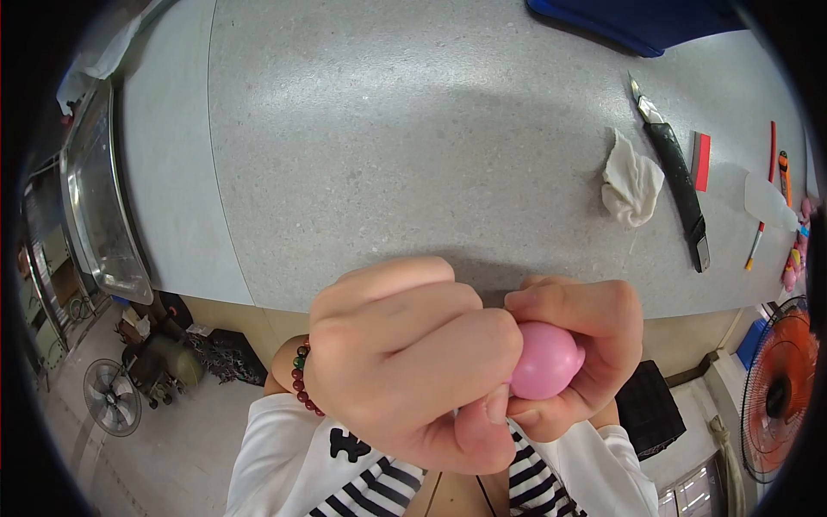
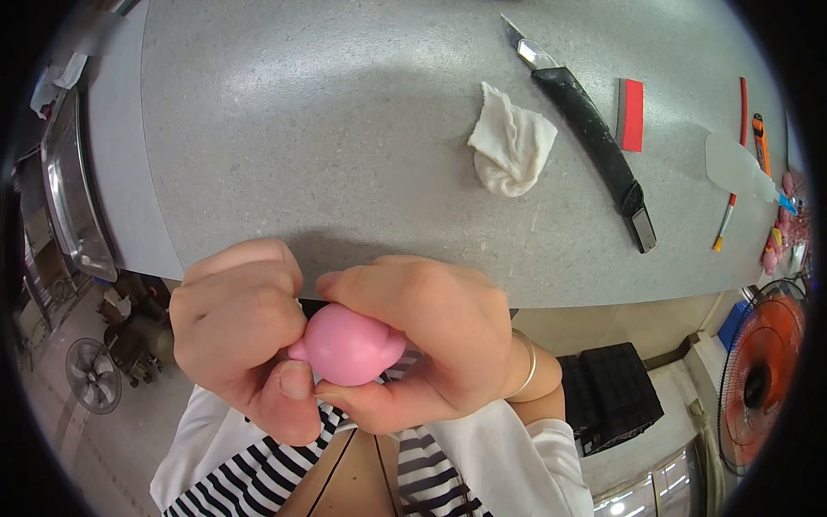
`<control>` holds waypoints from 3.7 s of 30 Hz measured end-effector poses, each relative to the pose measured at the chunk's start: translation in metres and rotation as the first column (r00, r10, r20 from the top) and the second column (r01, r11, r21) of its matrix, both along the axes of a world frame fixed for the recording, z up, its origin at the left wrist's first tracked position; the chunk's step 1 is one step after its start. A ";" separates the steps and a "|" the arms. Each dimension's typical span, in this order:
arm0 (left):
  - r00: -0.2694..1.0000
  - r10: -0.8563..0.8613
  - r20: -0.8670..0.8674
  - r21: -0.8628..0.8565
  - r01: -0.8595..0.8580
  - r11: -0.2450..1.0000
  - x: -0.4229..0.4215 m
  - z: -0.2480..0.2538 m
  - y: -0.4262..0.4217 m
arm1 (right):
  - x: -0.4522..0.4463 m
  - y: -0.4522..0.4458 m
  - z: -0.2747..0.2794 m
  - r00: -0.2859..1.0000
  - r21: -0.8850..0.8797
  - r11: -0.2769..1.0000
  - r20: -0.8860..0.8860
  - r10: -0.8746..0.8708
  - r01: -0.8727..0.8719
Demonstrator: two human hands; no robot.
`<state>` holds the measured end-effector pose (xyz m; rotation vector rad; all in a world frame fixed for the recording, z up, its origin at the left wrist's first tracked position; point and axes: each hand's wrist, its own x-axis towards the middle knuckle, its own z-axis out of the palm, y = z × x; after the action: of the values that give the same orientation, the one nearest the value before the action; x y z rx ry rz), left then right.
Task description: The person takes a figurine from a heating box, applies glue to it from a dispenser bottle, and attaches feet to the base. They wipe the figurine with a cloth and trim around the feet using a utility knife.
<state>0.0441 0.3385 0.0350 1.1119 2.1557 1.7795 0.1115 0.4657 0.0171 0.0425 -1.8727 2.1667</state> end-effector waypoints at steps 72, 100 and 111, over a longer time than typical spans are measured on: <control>0.998 0.058 0.017 0.308 -0.060 0.950 0.007 -0.008 -0.005 | 0.006 0.003 0.003 0.996 -0.018 0.998 0.067 0.055 -0.054; 0.989 0.023 -0.144 0.334 0.027 0.942 0.008 -0.011 0.003 | -0.003 0.013 0.004 0.932 -0.274 0.903 0.054 0.357 -0.330; 0.990 0.076 -0.121 0.386 -0.024 0.922 0.012 -0.017 0.012 | -0.005 0.015 0.000 0.931 -0.228 0.909 0.020 0.364 -0.350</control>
<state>0.0563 0.3506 0.0178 1.2995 1.9666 2.2833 0.1070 0.4809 0.0167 0.3003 -1.7528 2.6389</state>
